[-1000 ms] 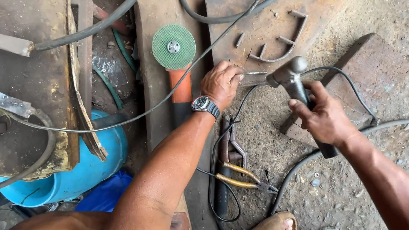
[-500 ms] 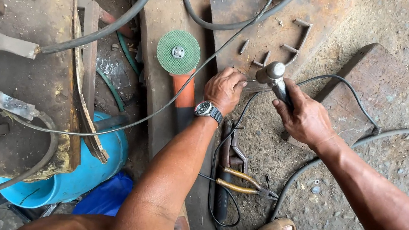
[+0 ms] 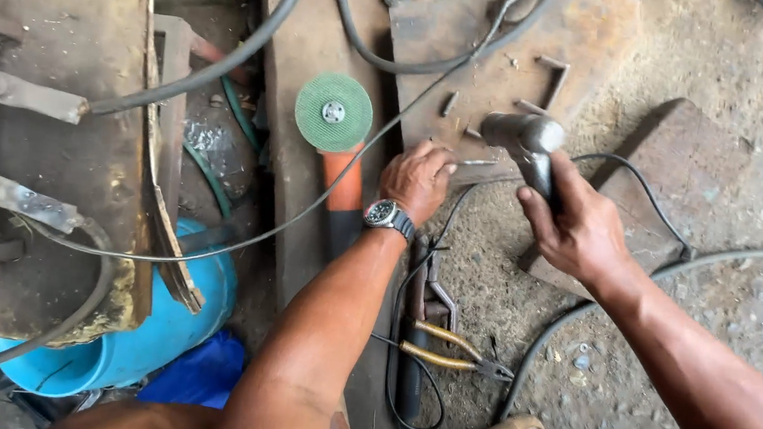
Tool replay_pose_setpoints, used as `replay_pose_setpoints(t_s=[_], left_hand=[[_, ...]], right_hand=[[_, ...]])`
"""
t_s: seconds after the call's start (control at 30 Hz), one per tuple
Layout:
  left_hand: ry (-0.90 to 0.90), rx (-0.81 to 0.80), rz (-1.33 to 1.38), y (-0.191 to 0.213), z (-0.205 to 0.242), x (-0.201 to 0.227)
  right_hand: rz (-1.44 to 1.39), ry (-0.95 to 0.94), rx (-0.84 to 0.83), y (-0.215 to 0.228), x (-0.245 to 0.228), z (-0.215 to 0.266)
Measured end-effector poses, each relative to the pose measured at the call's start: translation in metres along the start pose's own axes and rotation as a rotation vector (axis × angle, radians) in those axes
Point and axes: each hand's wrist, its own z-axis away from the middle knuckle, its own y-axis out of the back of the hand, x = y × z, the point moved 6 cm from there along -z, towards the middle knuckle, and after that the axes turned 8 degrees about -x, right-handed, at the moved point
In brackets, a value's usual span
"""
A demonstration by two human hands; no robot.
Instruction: The person uses pliers to hold a small metal rod and repeatedly strikes it with a hammer on a metal surface. After hammering, the person picks up the rod and places it on a metal grate on the floor.
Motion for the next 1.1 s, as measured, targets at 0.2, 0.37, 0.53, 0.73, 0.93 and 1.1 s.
replay_pose_setpoints(t_s=[0.2, 0.37, 0.53, 0.73, 0.93, 1.1], left_hand=[[0.015, -0.008, -0.042, 0.006, 0.000, 0.009], [0.023, -0.027, -0.007, 0.002, 0.002, -0.001], [0.015, -0.004, -0.030, 0.004, 0.004, 0.002], [0.000, 0.044, -0.083, -0.004, 0.011, -0.001], [0.020, 0.001, -0.064, 0.000, 0.010, 0.005], [0.022, -0.016, -0.040, -0.003, -0.005, 0.000]], right_hand=[[-0.035, -0.300, -0.179, -0.029, 0.008, 0.002], [-0.019, -0.135, -0.034, 0.012, 0.014, 0.000], [-0.054, 0.086, 0.091, -0.018, 0.019, 0.013], [0.083, -0.090, -0.102, -0.015, 0.022, 0.002], [0.174, 0.182, 0.046, -0.020, -0.008, 0.006], [0.083, -0.065, -0.131, -0.012, -0.004, -0.009]])
